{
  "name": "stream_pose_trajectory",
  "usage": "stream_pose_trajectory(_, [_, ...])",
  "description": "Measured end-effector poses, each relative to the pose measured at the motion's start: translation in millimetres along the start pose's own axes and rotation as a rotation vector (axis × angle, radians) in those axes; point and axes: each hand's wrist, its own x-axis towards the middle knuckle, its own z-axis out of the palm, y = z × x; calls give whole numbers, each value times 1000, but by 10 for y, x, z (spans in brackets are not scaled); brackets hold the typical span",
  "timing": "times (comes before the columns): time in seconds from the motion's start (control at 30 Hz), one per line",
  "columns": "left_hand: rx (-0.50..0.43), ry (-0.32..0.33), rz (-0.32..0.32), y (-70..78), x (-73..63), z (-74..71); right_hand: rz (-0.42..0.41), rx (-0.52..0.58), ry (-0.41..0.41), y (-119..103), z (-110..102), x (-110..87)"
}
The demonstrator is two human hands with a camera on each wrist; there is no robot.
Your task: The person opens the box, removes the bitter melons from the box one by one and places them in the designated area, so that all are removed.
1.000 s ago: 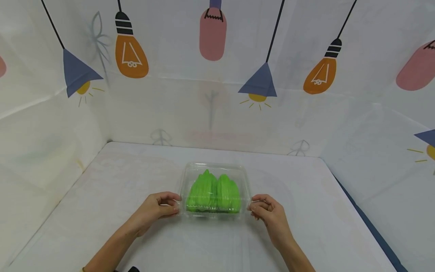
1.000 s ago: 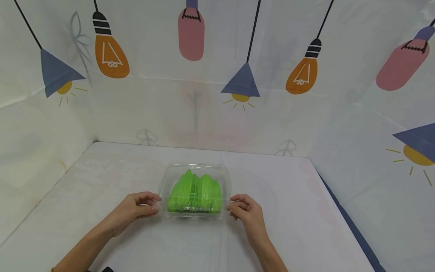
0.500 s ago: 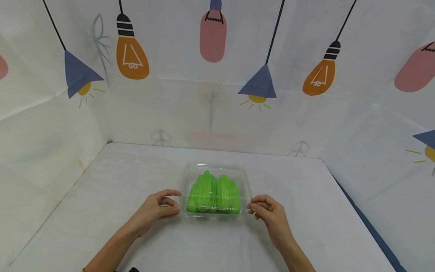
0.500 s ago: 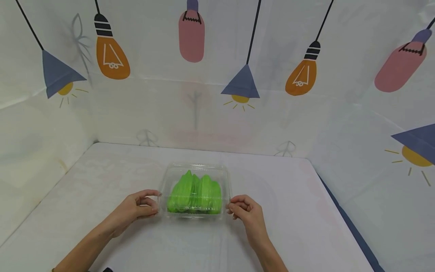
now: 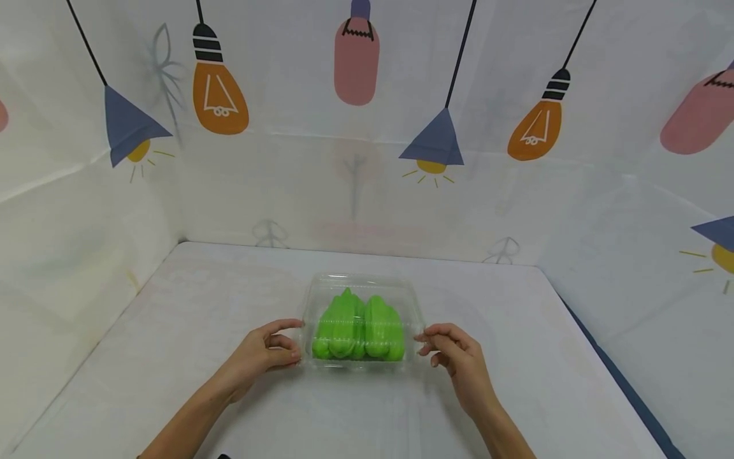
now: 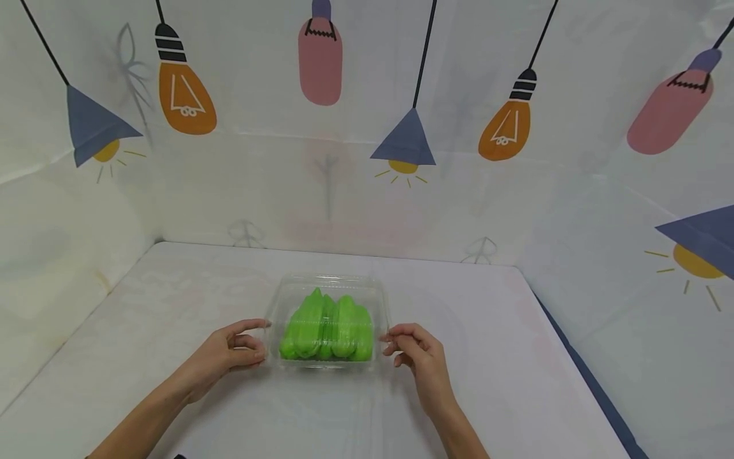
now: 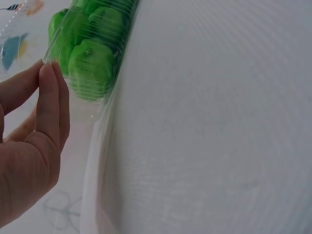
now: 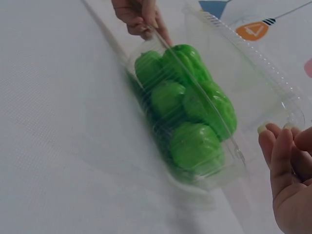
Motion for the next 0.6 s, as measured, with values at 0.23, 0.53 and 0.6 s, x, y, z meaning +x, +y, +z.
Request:
stream_pose_trajectory(0.23, [1, -10, 8, -16, -15, 4, -39, -86, 33, -54, 1, 37])
stream_pose_trajectory(0.53, [9, -6, 5, -29, -14, 21, -67, -123, 68, -113, 37, 82])
stream_pose_trajectory(0.6, [6, -5, -1, -20, -10, 24, -61, -117, 67, -123, 42, 95])
